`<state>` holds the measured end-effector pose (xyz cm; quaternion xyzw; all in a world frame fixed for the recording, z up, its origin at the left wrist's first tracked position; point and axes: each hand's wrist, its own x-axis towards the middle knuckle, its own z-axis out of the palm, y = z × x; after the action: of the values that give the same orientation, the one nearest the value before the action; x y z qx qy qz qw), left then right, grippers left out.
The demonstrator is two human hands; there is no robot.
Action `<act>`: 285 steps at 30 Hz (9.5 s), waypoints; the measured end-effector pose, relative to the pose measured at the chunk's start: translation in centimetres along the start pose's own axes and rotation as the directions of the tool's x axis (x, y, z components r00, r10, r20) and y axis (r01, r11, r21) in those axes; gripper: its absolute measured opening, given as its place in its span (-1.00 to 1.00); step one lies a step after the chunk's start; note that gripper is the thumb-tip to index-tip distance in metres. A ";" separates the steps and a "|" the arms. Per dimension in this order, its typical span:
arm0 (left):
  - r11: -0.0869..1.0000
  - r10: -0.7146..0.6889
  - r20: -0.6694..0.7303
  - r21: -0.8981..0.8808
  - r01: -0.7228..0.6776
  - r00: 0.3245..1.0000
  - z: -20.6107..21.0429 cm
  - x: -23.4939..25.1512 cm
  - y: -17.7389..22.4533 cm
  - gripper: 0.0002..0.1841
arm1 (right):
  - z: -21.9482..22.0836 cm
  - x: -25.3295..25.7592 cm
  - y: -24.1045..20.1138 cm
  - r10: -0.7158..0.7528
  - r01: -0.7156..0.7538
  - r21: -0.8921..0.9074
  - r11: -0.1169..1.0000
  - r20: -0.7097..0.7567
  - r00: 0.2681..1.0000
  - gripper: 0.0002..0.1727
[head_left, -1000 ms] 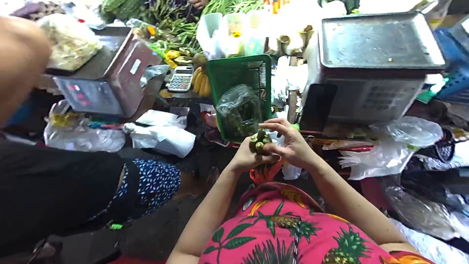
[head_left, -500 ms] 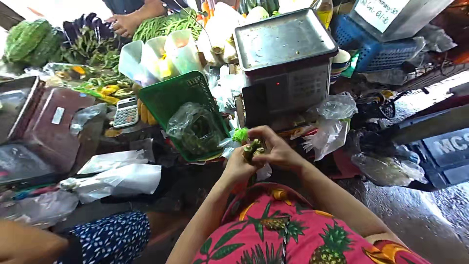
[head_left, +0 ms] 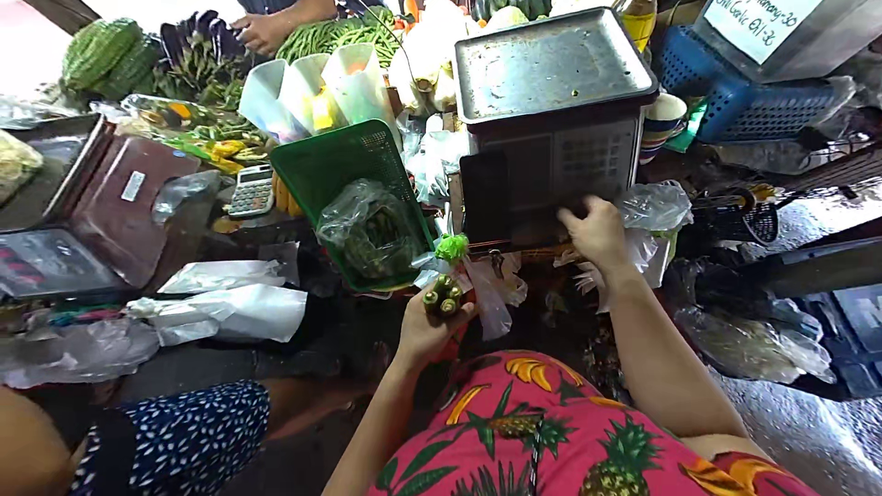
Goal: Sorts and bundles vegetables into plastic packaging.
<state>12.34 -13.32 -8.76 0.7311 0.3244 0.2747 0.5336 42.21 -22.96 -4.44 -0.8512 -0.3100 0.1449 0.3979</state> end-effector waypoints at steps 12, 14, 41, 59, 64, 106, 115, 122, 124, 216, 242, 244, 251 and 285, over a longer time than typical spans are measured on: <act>0.969 0.037 -0.130 -0.237 -0.068 0.991 1.7 0.9 1.0 -0.13 | 3.5 -7.4 -5.6 -0.612 0.256 0.856 0.450 0.087 0.786 -0.65; 0.997 0.060 -0.138 -0.049 -0.067 0.989 1.3 0.9 1.1 -0.06 | 5.0 -8.3 -5.9 -0.759 0.550 0.652 0.522 0.062 0.648 -0.59; 0.989 0.033 -0.107 -0.141 -0.048 0.994 -2.5 -1.2 2.9 -0.39 | 9.1 -6.7 -5.1 -0.645 -0.022 0.824 0.566 0.459 0.611 -0.05; 0.591 -0.661 0.037 0.640 0.490 0.750 -0.7 -2.7 -14.8 -0.48 | 10.8 -5.3 0.1 -0.366 -0.572 0.409 0.711 0.910 0.197 -0.63; 0.612 -0.626 -0.199 0.473 0.633 0.754 -0.1 -4.5 -15.0 -0.67 | 17.4 -7.6 0.5 0.091 -0.663 0.045 0.747 0.981 0.170 -0.54; 0.506 -0.388 -0.296 0.723 0.470 0.873 -13.6 12.4 -7.0 -0.53 | 26.4 -0.2 -17.8 -0.295 0.471 -0.067 0.880 0.700 0.650 -0.66; 0.790 -0.265 -0.250 0.497 0.358 0.931 -17.2 11.6 -9.1 -0.84 | 32.9 1.4 -18.0 -0.136 0.240 -0.132 0.962 0.532 0.835 -0.16; 0.974 -0.093 -0.183 0.185 0.127 0.979 -19.3 10.2 -12.5 -0.92 | 33.9 1.6 -16.4 -0.159 0.193 -0.014 0.981 0.507 0.847 0.01; 0.976 -0.061 -0.126 0.198 0.085 0.990 -19.5 10.1 -12.5 -0.81 | 33.8 1.7 -16.6 -0.138 0.183 -0.030 0.983 0.543 0.829 0.06; 0.749 -0.104 0.172 -0.634 0.191 0.980 -20.8 6.0 -6.6 -0.83 | 22.2 -4.2 -21.7 -0.644 0.636 0.179 0.751 0.413 0.644 -0.49; 0.605 -0.124 -0.100 -0.796 -0.004 0.987 -18.4 5.6 -6.7 -0.90 | 25.1 -8.7 -14.7 -0.364 0.037 0.498 0.866 0.579 0.729 -0.75; 0.611 -0.098 -0.046 -0.791 0.024 0.994 -19.1 5.2 -6.5 -0.90 | 23.1 -8.1 -14.4 -0.449 0.315 0.342 0.885 0.457 0.767 -0.72; 0.764 -0.038 0.541 -0.526 0.374 0.840 -18.3 4.3 -5.4 -0.68 | 19.3 -7.3 -16.2 -0.640 0.757 0.019 0.653 0.548 0.538 -0.70; 0.722 -0.156 0.588 -0.480 0.497 0.794 -7.4 5.3 -1.0 -0.83 | 12.9 -7.9 -8.8 -0.644 0.527 0.451 0.720 0.153 0.749 -0.62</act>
<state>10.01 -4.53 -7.32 0.4904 0.1932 0.0590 0.8477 26.20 -16.14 -5.95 -0.5807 -0.5883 0.1940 0.5282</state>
